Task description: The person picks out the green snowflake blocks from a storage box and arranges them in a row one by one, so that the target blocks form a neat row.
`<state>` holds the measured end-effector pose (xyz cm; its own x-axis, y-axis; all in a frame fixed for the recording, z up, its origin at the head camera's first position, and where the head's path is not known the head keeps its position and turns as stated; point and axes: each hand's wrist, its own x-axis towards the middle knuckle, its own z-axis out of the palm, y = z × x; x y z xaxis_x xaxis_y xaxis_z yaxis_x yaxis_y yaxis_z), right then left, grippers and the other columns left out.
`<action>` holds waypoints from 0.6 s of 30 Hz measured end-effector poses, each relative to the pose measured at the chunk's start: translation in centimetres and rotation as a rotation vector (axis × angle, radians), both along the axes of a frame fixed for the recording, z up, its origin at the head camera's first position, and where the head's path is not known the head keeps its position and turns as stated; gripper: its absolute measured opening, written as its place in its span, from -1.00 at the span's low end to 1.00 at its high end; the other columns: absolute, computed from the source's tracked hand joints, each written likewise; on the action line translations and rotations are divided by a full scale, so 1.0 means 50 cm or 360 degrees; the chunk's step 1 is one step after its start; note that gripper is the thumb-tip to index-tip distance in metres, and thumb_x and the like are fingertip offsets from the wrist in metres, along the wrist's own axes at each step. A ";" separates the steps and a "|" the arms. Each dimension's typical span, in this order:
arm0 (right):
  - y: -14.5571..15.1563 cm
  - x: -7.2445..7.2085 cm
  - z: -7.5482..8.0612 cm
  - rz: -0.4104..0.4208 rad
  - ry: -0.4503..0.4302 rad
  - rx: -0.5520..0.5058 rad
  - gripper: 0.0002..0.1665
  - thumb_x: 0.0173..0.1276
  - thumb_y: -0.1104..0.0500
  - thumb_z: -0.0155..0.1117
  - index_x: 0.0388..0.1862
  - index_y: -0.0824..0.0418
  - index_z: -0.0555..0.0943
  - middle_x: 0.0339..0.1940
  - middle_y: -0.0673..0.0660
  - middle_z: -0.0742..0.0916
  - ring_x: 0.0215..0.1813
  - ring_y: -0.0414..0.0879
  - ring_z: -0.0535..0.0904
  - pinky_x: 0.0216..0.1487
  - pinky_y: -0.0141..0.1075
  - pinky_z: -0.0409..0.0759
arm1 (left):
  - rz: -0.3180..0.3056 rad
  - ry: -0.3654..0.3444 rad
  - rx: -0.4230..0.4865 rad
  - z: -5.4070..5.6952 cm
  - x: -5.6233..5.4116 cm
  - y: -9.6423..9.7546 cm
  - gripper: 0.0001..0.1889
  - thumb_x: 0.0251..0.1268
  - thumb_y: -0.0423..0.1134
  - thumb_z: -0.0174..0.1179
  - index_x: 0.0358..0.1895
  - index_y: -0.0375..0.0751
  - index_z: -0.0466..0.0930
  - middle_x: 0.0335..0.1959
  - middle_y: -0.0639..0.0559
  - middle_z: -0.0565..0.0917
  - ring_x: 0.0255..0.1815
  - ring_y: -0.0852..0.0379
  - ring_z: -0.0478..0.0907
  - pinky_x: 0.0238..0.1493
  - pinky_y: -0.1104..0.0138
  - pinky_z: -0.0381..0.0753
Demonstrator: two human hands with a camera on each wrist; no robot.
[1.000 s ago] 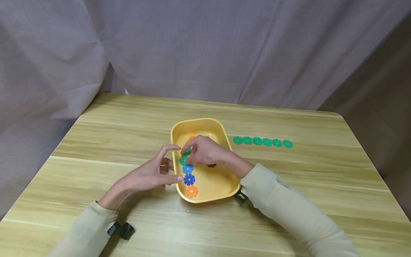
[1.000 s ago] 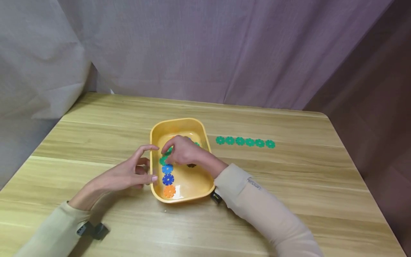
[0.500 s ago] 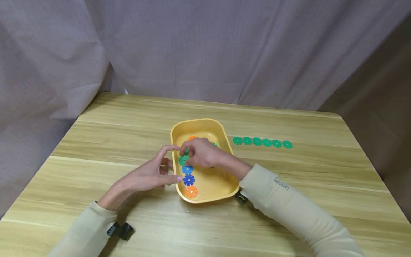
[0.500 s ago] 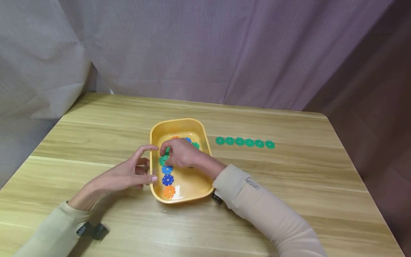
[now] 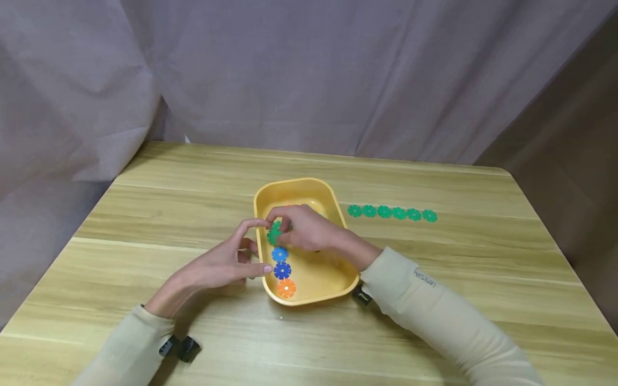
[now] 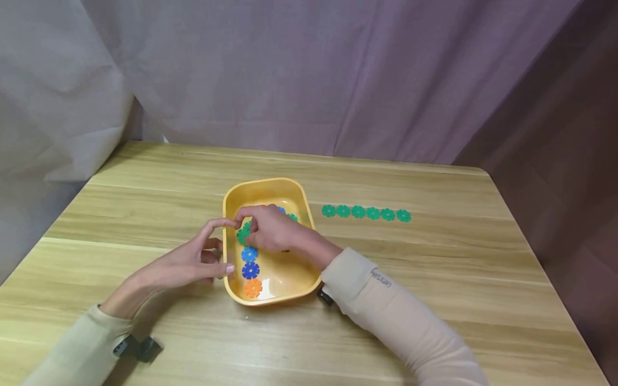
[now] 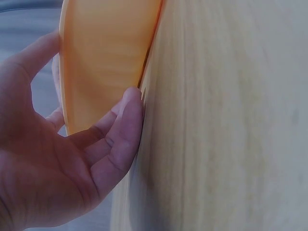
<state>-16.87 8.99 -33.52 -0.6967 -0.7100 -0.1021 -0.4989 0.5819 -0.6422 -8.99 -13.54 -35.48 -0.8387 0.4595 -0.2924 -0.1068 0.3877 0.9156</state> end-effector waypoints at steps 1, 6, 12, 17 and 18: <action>0.002 -0.001 0.002 -0.0021 -0.0009 -0.0026 -0.70 0.41 0.23 0.46 0.08 0.02 0.69 -0.25 0.04 0.78 -0.17 -0.10 0.68 -0.16 -0.29 0.65 | 0.0002 -0.0006 -0.0007 0.000 0.000 0.000 -0.12 0.33 -0.04 0.49 0.56 0.31 0.08 0.06 -0.24 0.55 -0.27 -0.05 0.65 -0.31 0.19 0.68; 0.014 -0.006 0.016 -0.0145 -0.0169 -0.0169 -0.69 0.42 0.25 0.44 0.10 0.05 0.71 -0.23 0.11 0.77 -0.36 -0.02 0.71 -0.41 -0.36 0.59 | 0.0009 -0.0027 -0.0020 0.002 -0.001 -0.001 -0.09 0.32 -0.02 0.49 0.57 0.32 0.05 0.09 -0.23 0.55 -0.24 -0.06 0.67 -0.27 0.17 0.69; 0.045 0.001 0.034 -0.0379 -0.0467 -0.0430 -0.66 0.38 0.29 0.45 0.12 0.17 0.72 -0.31 0.14 0.68 -0.62 -0.11 0.51 -0.58 -0.35 0.44 | 0.0003 -0.0022 0.0007 0.003 -0.001 -0.001 -0.07 0.32 -0.05 0.49 0.60 0.26 0.04 0.09 -0.26 0.56 -0.26 -0.06 0.67 -0.27 0.17 0.70; 0.081 0.007 0.048 -0.0552 -0.0541 -0.0565 -0.62 0.34 0.29 0.50 0.13 0.16 0.73 -0.27 0.14 0.71 -0.63 -0.14 0.48 -0.61 -0.38 0.38 | -0.0015 0.0007 0.0010 0.006 -0.001 -0.003 -0.05 0.33 -0.07 0.48 0.62 0.20 0.01 0.10 -0.29 0.56 -0.25 -0.07 0.67 -0.27 0.14 0.71; 0.090 0.009 0.050 -0.0576 -0.0541 -0.0579 -0.61 0.33 0.29 0.50 0.14 0.15 0.72 -0.25 0.13 0.71 -0.63 -0.14 0.48 -0.61 -0.38 0.37 | -0.0019 0.0015 0.0008 0.006 -0.001 -0.003 -0.05 0.33 -0.07 0.48 0.62 0.19 0.01 0.11 -0.30 0.56 -0.24 -0.07 0.67 -0.27 0.14 0.71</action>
<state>-16.44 13.49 -31.03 -0.8712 -0.4654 -0.1562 -0.0431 0.3895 -0.9200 -9.02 -13.71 -35.16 -0.8357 0.4711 -0.2821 -0.0934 0.3844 0.9185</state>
